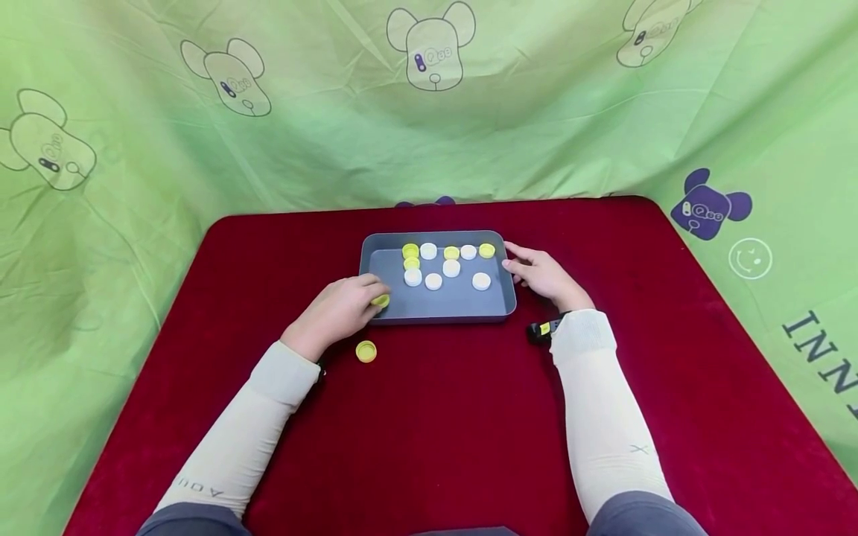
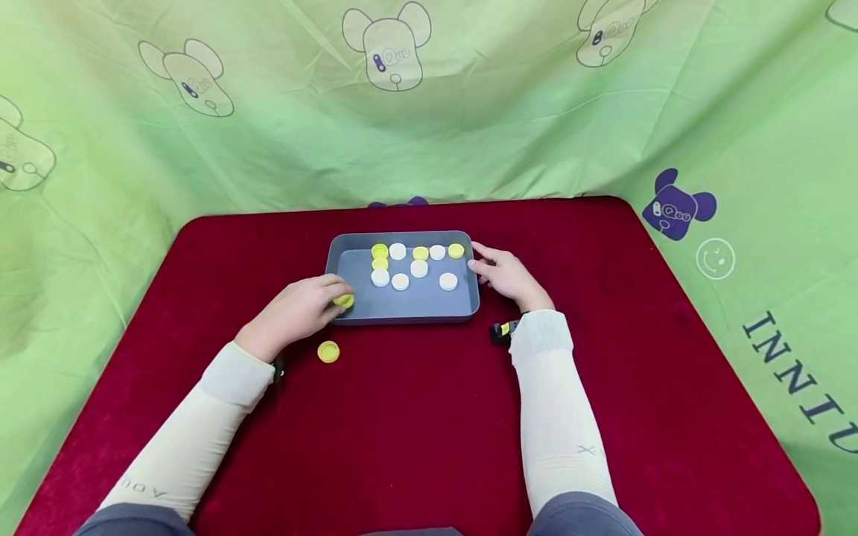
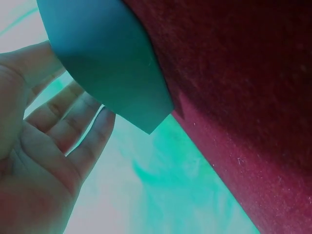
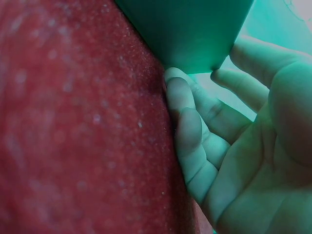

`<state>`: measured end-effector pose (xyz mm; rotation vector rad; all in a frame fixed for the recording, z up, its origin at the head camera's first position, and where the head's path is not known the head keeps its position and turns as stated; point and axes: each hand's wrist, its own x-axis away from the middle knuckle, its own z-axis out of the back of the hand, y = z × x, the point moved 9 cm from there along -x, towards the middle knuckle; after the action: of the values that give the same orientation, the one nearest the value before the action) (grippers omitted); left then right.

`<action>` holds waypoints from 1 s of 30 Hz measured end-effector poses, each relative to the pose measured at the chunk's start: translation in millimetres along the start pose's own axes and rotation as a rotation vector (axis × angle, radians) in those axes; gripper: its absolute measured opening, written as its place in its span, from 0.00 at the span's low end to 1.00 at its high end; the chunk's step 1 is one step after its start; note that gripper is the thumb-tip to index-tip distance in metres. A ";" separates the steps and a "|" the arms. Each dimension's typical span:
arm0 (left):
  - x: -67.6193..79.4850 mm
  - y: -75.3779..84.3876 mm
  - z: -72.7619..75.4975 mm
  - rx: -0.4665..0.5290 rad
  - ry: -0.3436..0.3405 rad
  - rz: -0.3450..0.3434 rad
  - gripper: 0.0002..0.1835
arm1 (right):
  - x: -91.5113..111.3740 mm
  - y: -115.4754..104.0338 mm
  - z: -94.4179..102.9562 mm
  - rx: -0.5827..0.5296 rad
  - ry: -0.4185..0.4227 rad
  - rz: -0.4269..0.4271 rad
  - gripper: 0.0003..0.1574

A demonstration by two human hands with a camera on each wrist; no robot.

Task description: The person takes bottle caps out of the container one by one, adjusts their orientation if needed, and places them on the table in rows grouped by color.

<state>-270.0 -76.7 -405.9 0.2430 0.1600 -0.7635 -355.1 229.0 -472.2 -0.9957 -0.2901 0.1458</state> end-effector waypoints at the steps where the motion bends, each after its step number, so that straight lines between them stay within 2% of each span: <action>1: 0.5 0.5 0.4 -0.002 0.003 -0.001 0.15 | 0.1 0.4 -0.2 0.002 -0.002 0.000 0.36; 30: 14.5 29.4 27.2 -0.042 0.096 -0.094 0.16 | -0.4 1.1 0.7 -0.004 0.008 -0.017 0.36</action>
<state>-237.6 -73.3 -378.5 0.2335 0.2794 -0.8413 -355.7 230.1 -472.9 -0.9971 -0.2914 0.1260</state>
